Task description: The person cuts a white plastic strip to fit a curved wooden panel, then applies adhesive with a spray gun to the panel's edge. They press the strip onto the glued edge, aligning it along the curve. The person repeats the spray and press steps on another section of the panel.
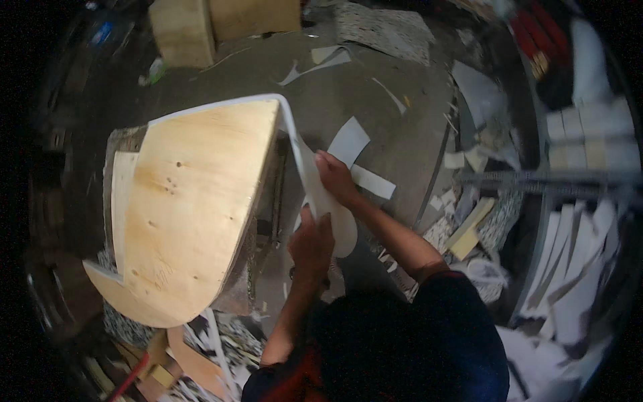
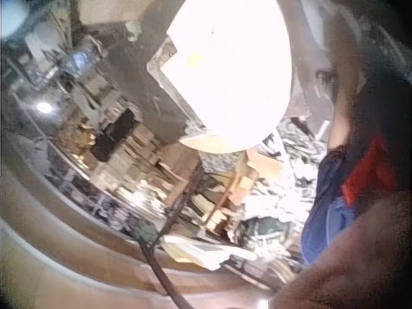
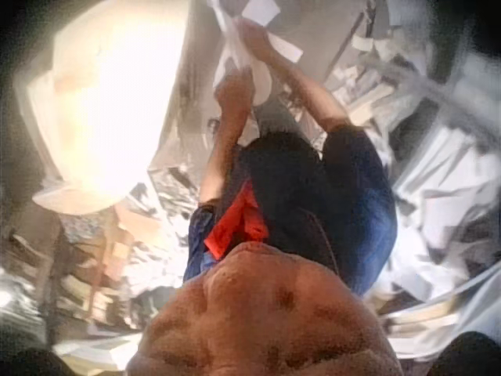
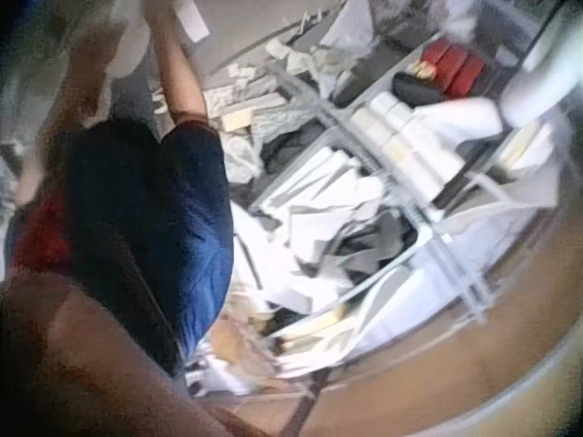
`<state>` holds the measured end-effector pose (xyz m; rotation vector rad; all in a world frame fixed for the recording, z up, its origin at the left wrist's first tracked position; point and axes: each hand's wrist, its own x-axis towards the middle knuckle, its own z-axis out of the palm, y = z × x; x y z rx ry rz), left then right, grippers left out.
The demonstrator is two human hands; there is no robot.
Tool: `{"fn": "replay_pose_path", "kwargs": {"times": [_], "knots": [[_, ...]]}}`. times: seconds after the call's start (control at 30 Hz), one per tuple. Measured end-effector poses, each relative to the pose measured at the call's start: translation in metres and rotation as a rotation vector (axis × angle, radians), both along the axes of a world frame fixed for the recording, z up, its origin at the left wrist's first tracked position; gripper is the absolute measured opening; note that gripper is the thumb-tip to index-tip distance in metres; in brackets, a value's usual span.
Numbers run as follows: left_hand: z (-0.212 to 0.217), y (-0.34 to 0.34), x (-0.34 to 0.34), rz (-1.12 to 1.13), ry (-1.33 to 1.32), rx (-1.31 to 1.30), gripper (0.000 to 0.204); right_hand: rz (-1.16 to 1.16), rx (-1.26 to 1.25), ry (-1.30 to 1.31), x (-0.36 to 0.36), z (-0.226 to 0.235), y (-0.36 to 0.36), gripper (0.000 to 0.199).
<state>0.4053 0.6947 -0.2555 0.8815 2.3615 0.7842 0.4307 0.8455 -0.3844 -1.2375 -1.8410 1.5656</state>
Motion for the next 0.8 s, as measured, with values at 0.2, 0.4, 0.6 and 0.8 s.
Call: {"fn": "replay_pose_path", "kwargs": {"times": [0.2, 0.4, 0.6, 0.8], "knots": [[0.013, -0.049, -0.005, -0.010, 0.079, 0.093, 0.032, -0.150, -0.202, -0.059, -0.008, 0.042, -0.066, 0.051], [0.023, -0.087, -0.004, 0.066, -0.005, -0.077, 0.031, -0.157, 0.234, 0.271, -0.023, 0.025, -0.061, 0.049], [0.017, -0.109, -0.013, 0.092, 0.090, -0.144, 0.030, -0.106, 0.366, 0.664, -0.089, 0.035, -0.004, 0.065], [0.016, -0.106, -0.023, -0.002, 0.225, -0.066, 0.024, -0.054, 0.383, 0.713, -0.115, 0.041, -0.002, 0.073]]}}
